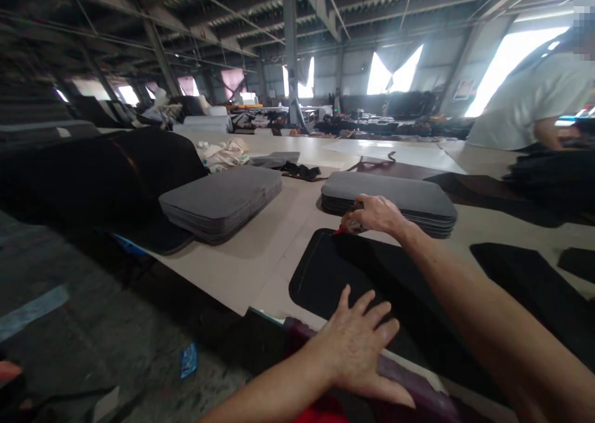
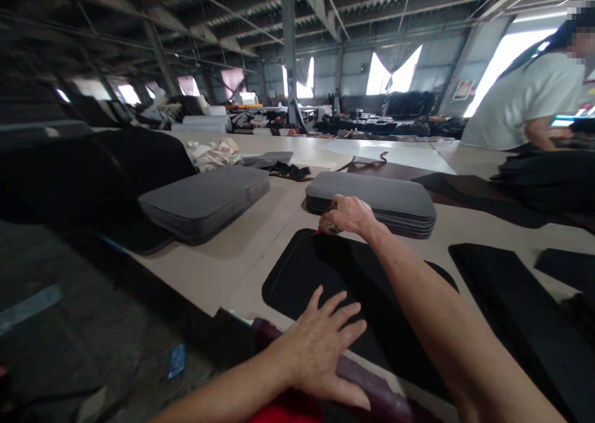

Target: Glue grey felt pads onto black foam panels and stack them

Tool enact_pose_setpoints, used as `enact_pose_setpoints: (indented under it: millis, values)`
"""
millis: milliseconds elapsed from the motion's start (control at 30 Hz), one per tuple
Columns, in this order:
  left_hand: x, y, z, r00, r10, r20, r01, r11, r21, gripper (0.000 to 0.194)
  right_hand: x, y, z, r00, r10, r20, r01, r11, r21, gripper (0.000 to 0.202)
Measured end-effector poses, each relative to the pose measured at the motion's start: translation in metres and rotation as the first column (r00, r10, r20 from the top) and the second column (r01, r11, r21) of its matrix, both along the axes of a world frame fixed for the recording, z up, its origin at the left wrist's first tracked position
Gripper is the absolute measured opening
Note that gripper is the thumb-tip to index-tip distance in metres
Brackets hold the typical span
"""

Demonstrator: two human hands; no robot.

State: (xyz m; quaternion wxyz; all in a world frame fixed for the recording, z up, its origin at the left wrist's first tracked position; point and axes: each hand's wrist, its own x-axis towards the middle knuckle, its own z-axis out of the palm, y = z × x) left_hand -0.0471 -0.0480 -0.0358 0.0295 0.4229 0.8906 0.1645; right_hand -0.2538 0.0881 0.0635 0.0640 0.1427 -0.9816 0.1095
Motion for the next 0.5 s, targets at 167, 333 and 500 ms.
enact_pose_setpoints:
  millis: [167, 333, 500]
  values:
    - [0.0, 0.0, 0.005, 1.0, 0.004, 0.021, -0.005, 1.0, 0.018, 0.089, 0.004, 0.034, 0.01, 0.998, -0.051, 0.03, 0.05, 0.998, 0.043, 0.042]
    - [-0.001, 0.0, 0.003, 0.998, 0.018, 0.062, -0.023, 0.997, 0.078, 0.093, 0.014, 0.077, 0.01, 0.992, -0.121, 0.046, 0.117, 0.991, 0.071, 0.044]
    - [-0.008, 0.004, -0.002, 0.989, 0.137, 0.058, -0.142, 0.986, 0.091, 0.052, 0.033, 0.125, 0.011, 0.976, -0.212, 0.051, 0.208, 0.976, 0.068, 0.04]
